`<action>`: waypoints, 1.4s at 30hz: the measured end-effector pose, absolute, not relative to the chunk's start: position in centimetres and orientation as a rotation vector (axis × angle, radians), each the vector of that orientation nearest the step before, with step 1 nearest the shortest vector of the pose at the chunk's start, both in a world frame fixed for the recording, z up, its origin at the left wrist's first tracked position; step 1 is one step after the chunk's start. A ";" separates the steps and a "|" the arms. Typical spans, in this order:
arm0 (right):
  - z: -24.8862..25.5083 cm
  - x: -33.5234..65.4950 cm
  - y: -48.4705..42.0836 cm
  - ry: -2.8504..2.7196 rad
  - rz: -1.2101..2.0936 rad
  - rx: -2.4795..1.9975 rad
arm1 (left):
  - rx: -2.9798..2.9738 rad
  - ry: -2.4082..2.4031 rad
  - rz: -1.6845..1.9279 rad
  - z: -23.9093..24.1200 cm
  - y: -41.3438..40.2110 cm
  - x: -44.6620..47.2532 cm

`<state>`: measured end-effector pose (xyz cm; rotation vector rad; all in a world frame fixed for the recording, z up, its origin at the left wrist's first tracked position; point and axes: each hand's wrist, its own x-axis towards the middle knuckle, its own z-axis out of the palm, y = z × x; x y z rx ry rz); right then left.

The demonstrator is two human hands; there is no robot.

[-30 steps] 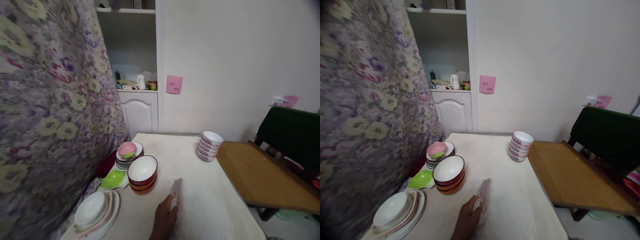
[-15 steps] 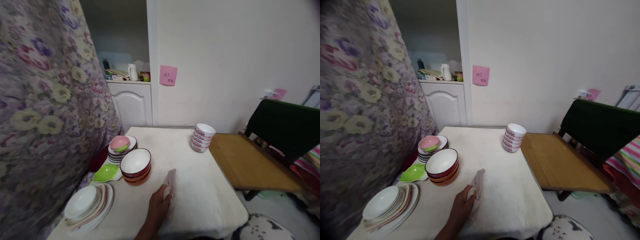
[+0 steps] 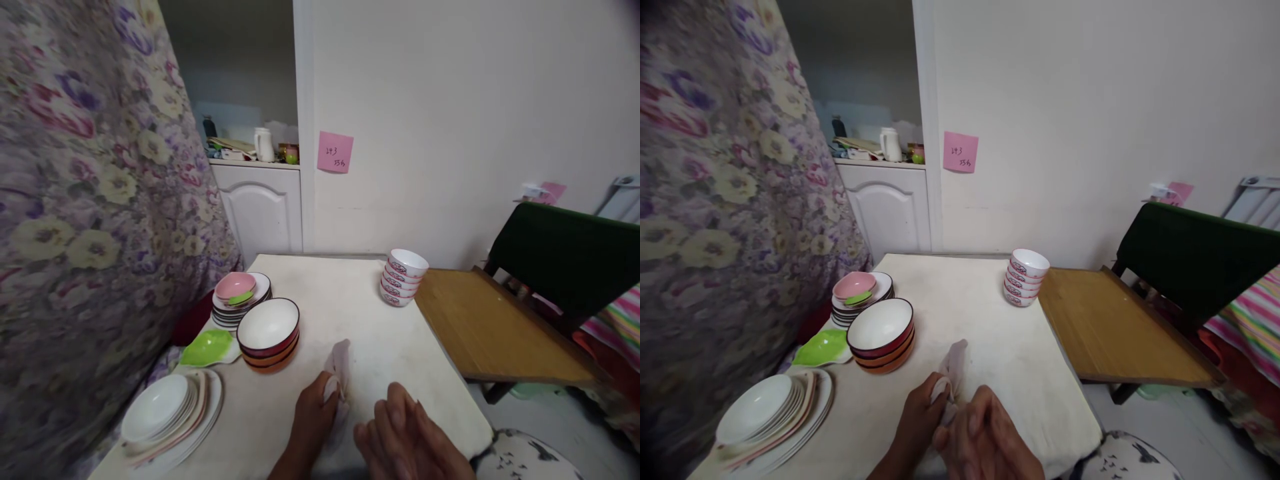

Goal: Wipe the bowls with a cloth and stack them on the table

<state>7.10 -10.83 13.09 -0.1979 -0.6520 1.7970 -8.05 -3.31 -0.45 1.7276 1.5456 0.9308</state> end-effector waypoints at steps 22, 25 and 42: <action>9.5 7.2 -9.7 -0.408 1.925 -0.274 | 1.703 1.510 0.963 -0.8 -3.1 -8.1; 9.6 7.0 -9.8 -0.391 1.915 -0.300 | 1.699 1.513 0.963 -0.9 -3.1 -8.1; 8.3 7.3 -10.1 -0.495 1.891 -0.415 | 1.693 1.520 0.962 -0.9 -3.1 -8.2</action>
